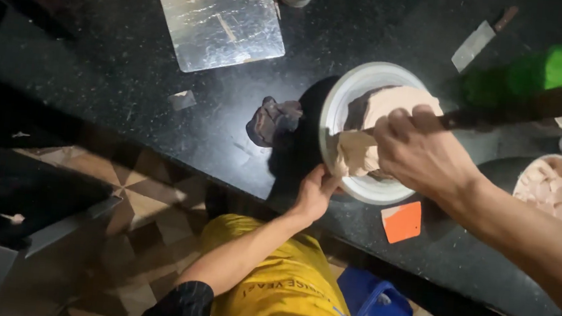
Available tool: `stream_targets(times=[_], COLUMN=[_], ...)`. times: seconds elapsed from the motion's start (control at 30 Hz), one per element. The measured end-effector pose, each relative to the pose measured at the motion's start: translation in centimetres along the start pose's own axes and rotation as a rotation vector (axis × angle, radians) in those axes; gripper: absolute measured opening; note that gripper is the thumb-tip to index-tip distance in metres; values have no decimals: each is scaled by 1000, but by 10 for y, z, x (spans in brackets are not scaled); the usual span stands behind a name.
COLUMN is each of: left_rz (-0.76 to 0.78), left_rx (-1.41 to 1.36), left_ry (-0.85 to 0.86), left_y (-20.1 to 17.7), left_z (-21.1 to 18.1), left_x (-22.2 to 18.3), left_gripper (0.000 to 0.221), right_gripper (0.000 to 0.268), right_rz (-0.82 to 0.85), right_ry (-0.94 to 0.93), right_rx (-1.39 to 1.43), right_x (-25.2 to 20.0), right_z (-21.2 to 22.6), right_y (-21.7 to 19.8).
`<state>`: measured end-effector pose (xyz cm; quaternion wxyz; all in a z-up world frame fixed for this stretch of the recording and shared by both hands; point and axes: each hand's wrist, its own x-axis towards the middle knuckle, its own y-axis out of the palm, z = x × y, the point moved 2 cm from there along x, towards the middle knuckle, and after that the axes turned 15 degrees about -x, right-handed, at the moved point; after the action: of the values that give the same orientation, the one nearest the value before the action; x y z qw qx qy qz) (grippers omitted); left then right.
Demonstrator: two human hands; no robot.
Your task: The person pours dark glaze from a container over a cake on a turntable and spreads it over the top and sides with a spatula. They then scoop light frosting from a large bowl and spread it over the glazed cake, rotating the turntable while smoothing the frosting with the spatula.
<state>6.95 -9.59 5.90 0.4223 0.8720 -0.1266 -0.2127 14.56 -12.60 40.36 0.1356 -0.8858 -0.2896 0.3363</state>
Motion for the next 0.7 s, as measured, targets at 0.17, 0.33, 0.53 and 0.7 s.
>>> stream_targets(times=[0.17, 0.33, 0.53, 0.7], left_rz=[61, 11, -50, -61], left_rx=[99, 56, -14, 218], left_ry=[126, -21, -58, -23], left_y=[-16, -11, -2, 2], left_z=[-29, -9, -34, -36], left_x=[14, 16, 9, 0], left_gripper=[26, 22, 23, 21], right_gripper=[17, 13, 16, 13], right_rz=[146, 218, 191, 251], right_ry=[-222, -239, -285, -231], right_rx=[-15, -27, 38, -12], right_x=[-7, 20, 16, 16], right_z=[12, -15, -9, -7], right_y=[-2, -14, -17, -17])
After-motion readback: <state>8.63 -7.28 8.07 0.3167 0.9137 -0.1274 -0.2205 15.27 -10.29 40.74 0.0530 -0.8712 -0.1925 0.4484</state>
